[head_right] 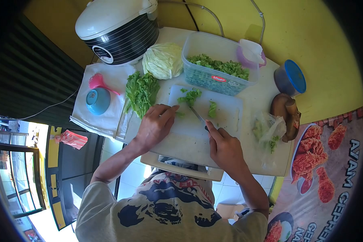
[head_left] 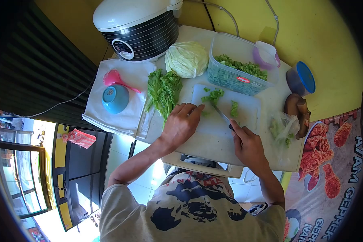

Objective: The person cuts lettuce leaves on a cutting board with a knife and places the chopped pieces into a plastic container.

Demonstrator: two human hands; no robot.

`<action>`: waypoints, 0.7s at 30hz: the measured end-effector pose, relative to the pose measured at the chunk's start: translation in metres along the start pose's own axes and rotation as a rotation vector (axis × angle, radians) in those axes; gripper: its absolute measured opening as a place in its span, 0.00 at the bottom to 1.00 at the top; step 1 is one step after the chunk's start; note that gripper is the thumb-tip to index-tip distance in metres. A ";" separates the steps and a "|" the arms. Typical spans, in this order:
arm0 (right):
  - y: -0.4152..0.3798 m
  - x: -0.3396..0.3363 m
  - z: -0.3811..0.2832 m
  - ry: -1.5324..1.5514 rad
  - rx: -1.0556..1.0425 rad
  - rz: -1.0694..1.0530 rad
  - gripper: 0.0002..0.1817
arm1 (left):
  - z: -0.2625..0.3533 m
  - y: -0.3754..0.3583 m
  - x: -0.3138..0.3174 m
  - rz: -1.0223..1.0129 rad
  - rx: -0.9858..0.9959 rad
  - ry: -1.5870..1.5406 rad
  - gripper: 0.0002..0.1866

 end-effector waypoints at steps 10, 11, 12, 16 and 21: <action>-0.011 -0.006 -0.018 0.071 0.057 0.052 0.30 | 0.003 0.003 0.012 0.001 -0.019 -0.033 0.12; -0.013 -0.003 -0.019 0.062 0.058 0.037 0.31 | 0.006 0.001 0.012 -0.009 0.001 -0.025 0.13; -0.015 0.002 -0.019 0.053 0.059 0.021 0.31 | 0.009 -0.002 0.012 -0.017 0.019 -0.017 0.14; -0.024 0.016 -0.018 0.060 0.034 -0.016 0.32 | 0.014 -0.008 0.010 -0.011 0.029 -0.004 0.15; -0.027 0.017 -0.016 -0.051 0.062 -0.019 0.31 | 0.014 -0.017 0.002 -0.081 0.052 -0.024 0.16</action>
Point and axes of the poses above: each hand's wrist, its own y-axis towards the middle knuckle, its own x-axis out of the palm, z = x × y, the point moved 7 cm from there along y, towards the middle knuckle, and after that the axes turned 6 degrees about x, right-handed, at the moved point
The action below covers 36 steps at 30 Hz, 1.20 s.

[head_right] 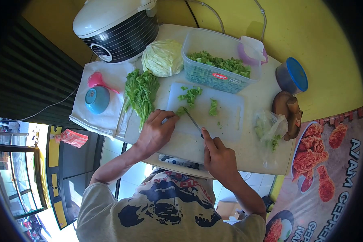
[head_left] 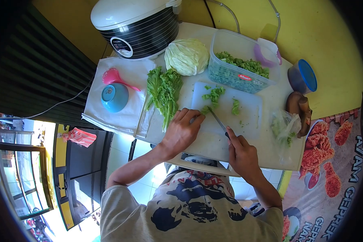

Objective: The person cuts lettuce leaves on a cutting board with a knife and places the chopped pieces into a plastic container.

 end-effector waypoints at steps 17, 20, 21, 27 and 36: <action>0.002 -0.005 0.000 -0.053 -0.129 -0.008 0.33 | 0.000 -0.001 -0.005 -0.008 -0.035 -0.006 0.21; 0.004 -0.008 -0.003 -0.084 -0.138 -0.023 0.33 | -0.001 -0.001 -0.004 -0.018 -0.026 -0.015 0.22; 0.006 -0.007 -0.006 -0.100 -0.144 -0.027 0.33 | -0.001 -0.001 -0.004 -0.022 -0.023 -0.017 0.22; 0.019 0.001 -0.007 -0.100 -0.167 -0.026 0.34 | -0.001 -0.001 -0.001 -0.049 -0.009 -0.010 0.24; 0.021 -0.001 0.004 -0.129 -0.178 0.009 0.35 | -0.002 -0.003 -0.002 -0.110 0.015 0.011 0.27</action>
Point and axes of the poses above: each hand's wrist, its own y-axis towards the middle knuckle, its own x-axis out of the palm, z = x × y, the point moved 7 cm from there along y, towards the middle knuckle, and after that the axes turned 6 degrees about x, right-handed, at the moved point
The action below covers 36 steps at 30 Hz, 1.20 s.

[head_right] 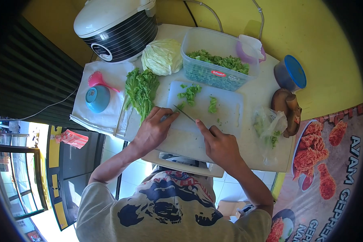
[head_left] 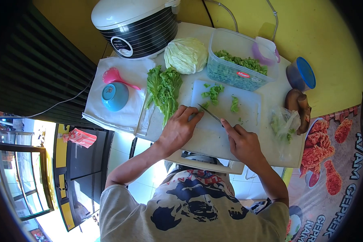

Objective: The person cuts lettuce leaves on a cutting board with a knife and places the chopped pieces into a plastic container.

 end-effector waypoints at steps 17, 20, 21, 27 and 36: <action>-0.010 -0.018 0.008 0.138 0.140 0.102 0.31 | -0.008 0.038 -0.001 0.217 0.030 0.000 0.10; -0.014 -0.017 0.007 0.155 0.132 0.090 0.32 | -0.007 0.026 0.005 0.087 0.080 0.015 0.13; -0.015 -0.016 0.006 0.156 0.127 0.073 0.32 | -0.007 0.023 0.003 0.072 0.088 -0.002 0.15; -0.015 -0.001 0.003 0.134 0.075 0.030 0.34 | -0.010 0.018 -0.002 0.035 0.096 -0.041 0.18; -0.015 0.000 -0.003 0.086 0.076 0.006 0.34 | -0.012 0.010 -0.005 0.035 0.070 -0.073 0.20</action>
Point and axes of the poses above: each hand's wrist, its own y-axis towards the middle knuckle, its own x-axis out of the palm, z = x × y, the point moved 7 cm from there along y, towards the middle knuckle, and after that the axes turned 6 degrees about x, right-handed, at the moved point
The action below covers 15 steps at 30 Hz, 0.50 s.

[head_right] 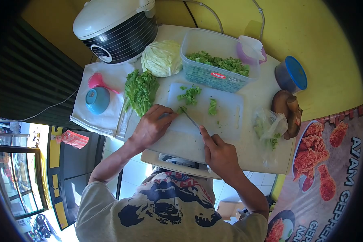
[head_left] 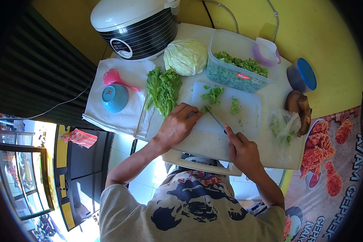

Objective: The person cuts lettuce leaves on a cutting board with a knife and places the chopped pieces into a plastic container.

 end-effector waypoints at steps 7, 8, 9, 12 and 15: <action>0.002 0.001 -0.008 -0.091 0.011 -0.047 0.36 | 0.002 -0.001 -0.001 0.010 -0.017 0.003 0.20; 0.004 0.003 -0.009 -0.082 0.007 -0.038 0.36 | 0.002 -0.001 0.000 0.011 -0.020 -0.002 0.20; 0.008 0.005 -0.010 -0.074 0.005 -0.030 0.36 | 0.002 -0.001 0.000 0.012 -0.021 -0.007 0.20; 0.011 0.008 -0.010 -0.075 -0.006 -0.012 0.36 | 0.002 -0.002 0.001 0.005 -0.023 -0.017 0.20; 0.005 0.007 -0.007 -0.076 -0.007 -0.011 0.35 | 0.002 -0.003 0.000 0.006 -0.023 -0.016 0.20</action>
Point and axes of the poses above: each hand's wrist, its own y-axis towards the middle knuckle, its own x-axis out of the palm, z = x × y, the point moved 7 cm from there along y, towards the middle knuckle, and after that the axes turned 6 degrees about x, right-handed, at the moved point
